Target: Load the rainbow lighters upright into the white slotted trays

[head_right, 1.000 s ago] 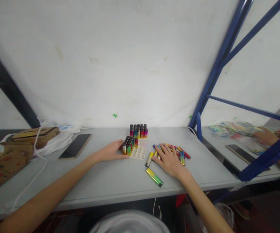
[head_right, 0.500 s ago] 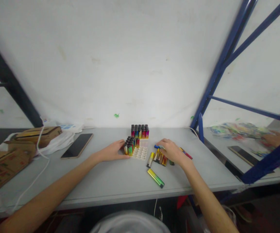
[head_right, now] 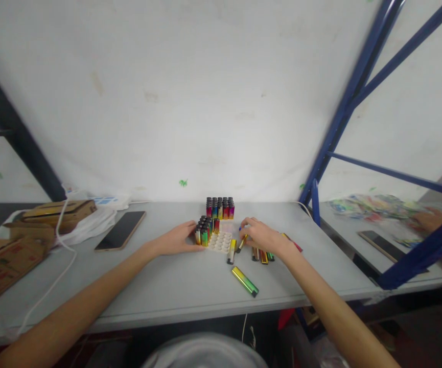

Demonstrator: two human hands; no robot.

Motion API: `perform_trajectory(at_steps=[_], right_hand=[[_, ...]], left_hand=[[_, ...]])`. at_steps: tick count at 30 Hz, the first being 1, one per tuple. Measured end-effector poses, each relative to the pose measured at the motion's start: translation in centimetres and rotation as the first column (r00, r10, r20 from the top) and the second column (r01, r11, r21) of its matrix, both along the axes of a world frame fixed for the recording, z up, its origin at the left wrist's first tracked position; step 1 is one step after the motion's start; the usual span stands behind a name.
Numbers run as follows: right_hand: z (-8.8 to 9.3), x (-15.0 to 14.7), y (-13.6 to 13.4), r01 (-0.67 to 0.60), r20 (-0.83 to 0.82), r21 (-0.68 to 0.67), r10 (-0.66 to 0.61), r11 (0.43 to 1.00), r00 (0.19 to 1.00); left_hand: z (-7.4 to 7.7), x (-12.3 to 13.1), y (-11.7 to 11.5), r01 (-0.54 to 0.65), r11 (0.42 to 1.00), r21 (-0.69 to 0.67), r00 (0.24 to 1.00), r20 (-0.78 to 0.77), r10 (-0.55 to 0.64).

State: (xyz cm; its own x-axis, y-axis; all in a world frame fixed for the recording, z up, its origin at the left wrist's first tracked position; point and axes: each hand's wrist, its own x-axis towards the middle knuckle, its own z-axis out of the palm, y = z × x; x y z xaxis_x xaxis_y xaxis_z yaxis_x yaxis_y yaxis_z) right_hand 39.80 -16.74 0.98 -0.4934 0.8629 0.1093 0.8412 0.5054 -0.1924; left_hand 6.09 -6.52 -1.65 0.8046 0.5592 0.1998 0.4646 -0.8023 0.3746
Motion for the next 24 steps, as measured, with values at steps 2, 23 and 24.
perform_trajectory(at_steps=[2, 23, 24], right_hand=[[0.0, 0.2, -0.3, -0.031, -0.031, 0.028, 0.031, 0.999, 0.999], [2.0, -7.9, 4.7, -0.093, -0.91, -0.404, -0.39, 0.91, 0.144], [1.7, -8.1, 5.1, -0.087, -0.919, -0.382, -0.367, 0.92, 0.145]], left_hand=[[0.0, 0.0, -0.1, 0.002, 1.0, -0.003, 1.0, 0.005, -0.002], [0.2, 0.0, -0.2, 0.008, 1.0, -0.018, 1.0, 0.015, -0.008], [0.2, 0.0, -0.2, 0.007, 1.0, -0.019, 1.0, 0.016, -0.007]])
